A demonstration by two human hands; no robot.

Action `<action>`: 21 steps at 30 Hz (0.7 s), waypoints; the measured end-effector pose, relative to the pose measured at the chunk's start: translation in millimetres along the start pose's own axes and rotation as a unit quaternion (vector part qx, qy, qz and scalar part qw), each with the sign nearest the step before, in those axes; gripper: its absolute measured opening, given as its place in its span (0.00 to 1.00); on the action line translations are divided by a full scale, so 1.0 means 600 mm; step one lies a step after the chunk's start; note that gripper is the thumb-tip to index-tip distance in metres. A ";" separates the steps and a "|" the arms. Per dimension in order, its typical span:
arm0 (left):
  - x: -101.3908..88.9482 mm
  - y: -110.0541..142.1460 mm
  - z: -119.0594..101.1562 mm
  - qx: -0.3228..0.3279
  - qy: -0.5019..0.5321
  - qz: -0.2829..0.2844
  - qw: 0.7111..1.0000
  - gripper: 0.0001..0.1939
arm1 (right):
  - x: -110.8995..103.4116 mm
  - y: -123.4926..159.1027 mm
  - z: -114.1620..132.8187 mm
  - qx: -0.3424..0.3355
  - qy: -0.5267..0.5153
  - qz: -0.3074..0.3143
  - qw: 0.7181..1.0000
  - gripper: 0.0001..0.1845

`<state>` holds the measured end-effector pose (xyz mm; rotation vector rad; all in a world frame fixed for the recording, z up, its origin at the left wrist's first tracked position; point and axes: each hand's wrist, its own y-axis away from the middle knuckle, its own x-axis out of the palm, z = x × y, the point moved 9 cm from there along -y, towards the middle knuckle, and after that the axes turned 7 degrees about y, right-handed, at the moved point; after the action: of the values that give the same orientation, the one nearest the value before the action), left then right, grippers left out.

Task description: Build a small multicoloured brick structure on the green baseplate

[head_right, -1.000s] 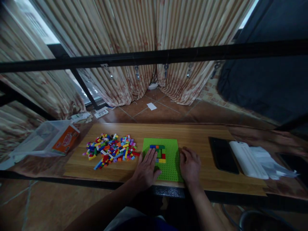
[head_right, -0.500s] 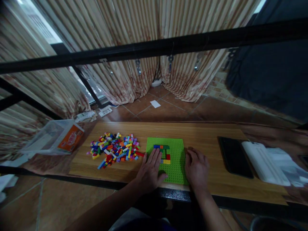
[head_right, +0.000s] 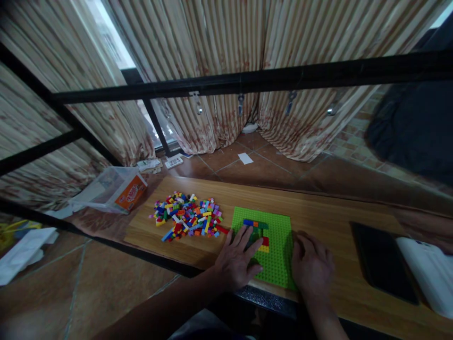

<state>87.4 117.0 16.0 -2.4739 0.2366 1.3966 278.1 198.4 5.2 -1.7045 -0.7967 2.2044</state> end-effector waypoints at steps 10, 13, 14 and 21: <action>0.011 -0.002 0.005 -0.007 0.012 -0.006 1.000 0.35 | 0.008 0.004 -0.004 -0.019 0.023 -0.002 1.000 0.20; 0.000 0.001 0.004 -0.010 0.028 -0.014 0.999 0.33 | 0.007 0.003 -0.005 -0.018 0.029 -0.007 0.999 0.20; -0.007 0.002 0.003 -0.010 0.035 -0.019 0.999 0.32 | 0.006 0.002 -0.005 -0.018 0.030 -0.006 0.999 0.20; -0.090 0.040 0.052 -0.065 0.029 -0.122 0.990 0.28 | -0.002 0.001 0.000 -0.018 0.006 0.005 1.000 0.21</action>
<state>27.6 104.5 42.8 -2.5472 -0.1450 1.2747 278.6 197.2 6.1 -1.7402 -0.8326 2.1961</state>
